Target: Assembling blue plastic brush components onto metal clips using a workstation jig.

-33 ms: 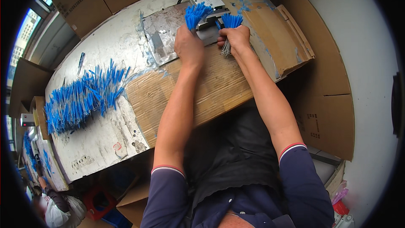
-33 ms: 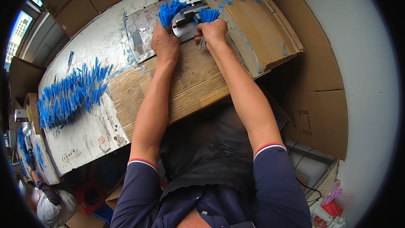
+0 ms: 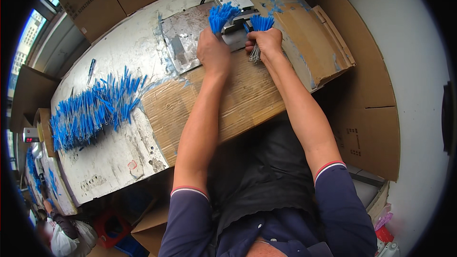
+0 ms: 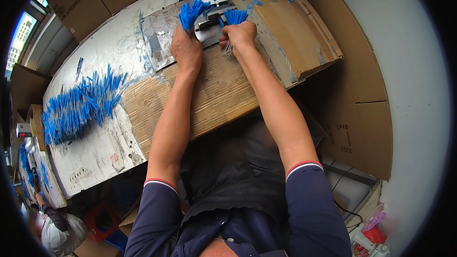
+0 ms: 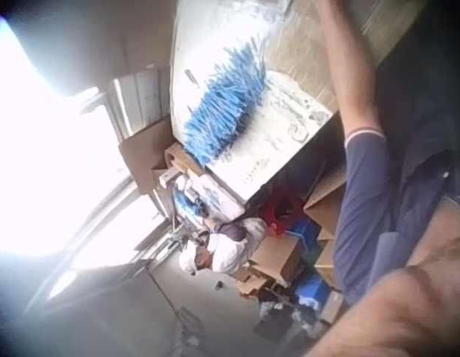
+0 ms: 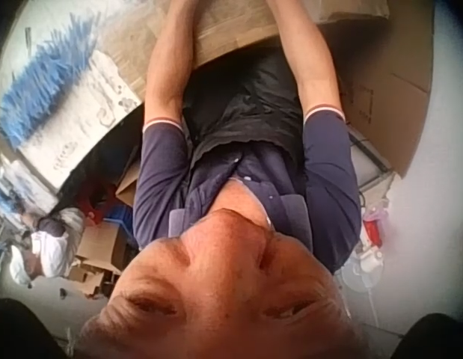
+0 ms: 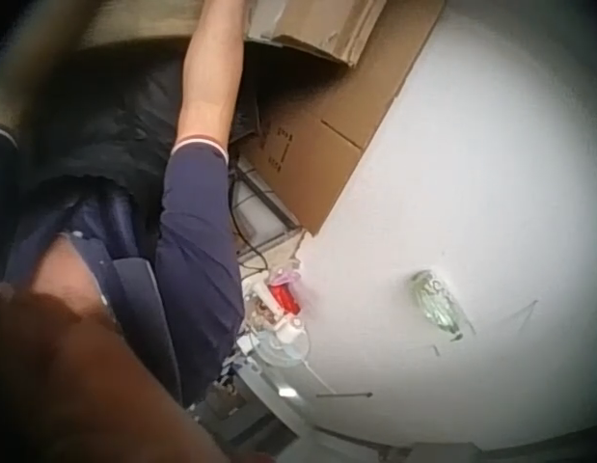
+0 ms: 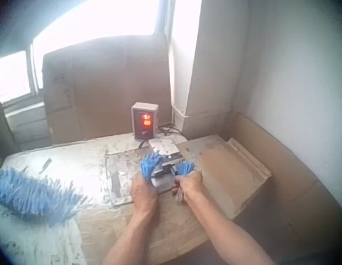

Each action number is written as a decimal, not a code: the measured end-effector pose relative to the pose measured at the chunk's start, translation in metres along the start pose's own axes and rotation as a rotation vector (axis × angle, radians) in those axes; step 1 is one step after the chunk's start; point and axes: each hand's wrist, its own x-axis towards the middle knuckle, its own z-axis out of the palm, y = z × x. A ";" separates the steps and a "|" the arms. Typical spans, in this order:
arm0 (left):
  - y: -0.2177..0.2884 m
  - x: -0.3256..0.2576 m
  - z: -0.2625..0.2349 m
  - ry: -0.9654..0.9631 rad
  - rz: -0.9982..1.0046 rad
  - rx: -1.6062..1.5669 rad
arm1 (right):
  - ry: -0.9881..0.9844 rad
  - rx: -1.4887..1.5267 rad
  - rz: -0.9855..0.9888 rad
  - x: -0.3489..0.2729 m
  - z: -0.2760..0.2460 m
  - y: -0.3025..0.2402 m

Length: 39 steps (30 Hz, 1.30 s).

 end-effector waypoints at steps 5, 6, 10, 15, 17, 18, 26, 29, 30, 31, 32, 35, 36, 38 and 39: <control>-0.004 0.002 -0.001 0.044 0.058 -0.017 | 0.023 0.016 0.004 0.000 0.006 0.000; -0.002 0.002 0.000 0.043 0.059 -0.021 | 0.026 0.015 0.002 0.004 0.003 0.003; 0.001 0.001 -0.001 -0.030 0.049 -0.030 | -0.042 0.220 -0.017 0.005 -0.003 0.007; 0.001 -0.001 -0.001 -0.128 0.038 -0.052 | -0.137 0.400 0.013 -0.003 -0.014 0.015; 0.002 0.000 0.001 -0.140 0.038 -0.030 | -0.161 0.407 -0.022 -0.001 -0.019 0.019; 0.002 0.000 0.001 -0.142 0.038 -0.029 | -0.160 0.407 -0.021 -0.002 -0.019 0.019; 0.004 -0.001 -0.001 -0.153 0.086 0.036 | -0.189 0.208 -0.026 -0.014 -0.025 0.014; 0.005 -0.002 -0.001 -0.128 0.161 0.062 | -0.153 0.171 -0.074 -0.013 -0.030 0.014; 0.004 -0.002 -0.001 -0.127 0.161 0.062 | -0.153 0.171 -0.075 -0.013 -0.031 0.014; 0.004 -0.002 -0.001 -0.124 0.190 0.081 | -0.104 0.248 -0.091 -0.014 -0.033 0.015; 0.004 -0.003 -0.001 -0.120 0.219 0.100 | -0.055 0.325 -0.108 -0.014 -0.034 0.016; 0.005 -0.001 -0.002 -0.172 0.157 0.128 | -0.018 0.381 -0.146 -0.017 -0.034 0.018; 0.004 -0.001 -0.002 -0.173 0.157 0.127 | -0.017 0.381 -0.146 -0.018 -0.034 0.018; 0.003 -0.001 -0.004 -0.093 0.042 0.121 | -0.198 0.208 -0.097 -0.020 -0.032 0.017; 0.004 0.000 -0.005 -0.095 0.042 0.120 | -0.231 0.149 -0.074 -0.019 -0.030 0.016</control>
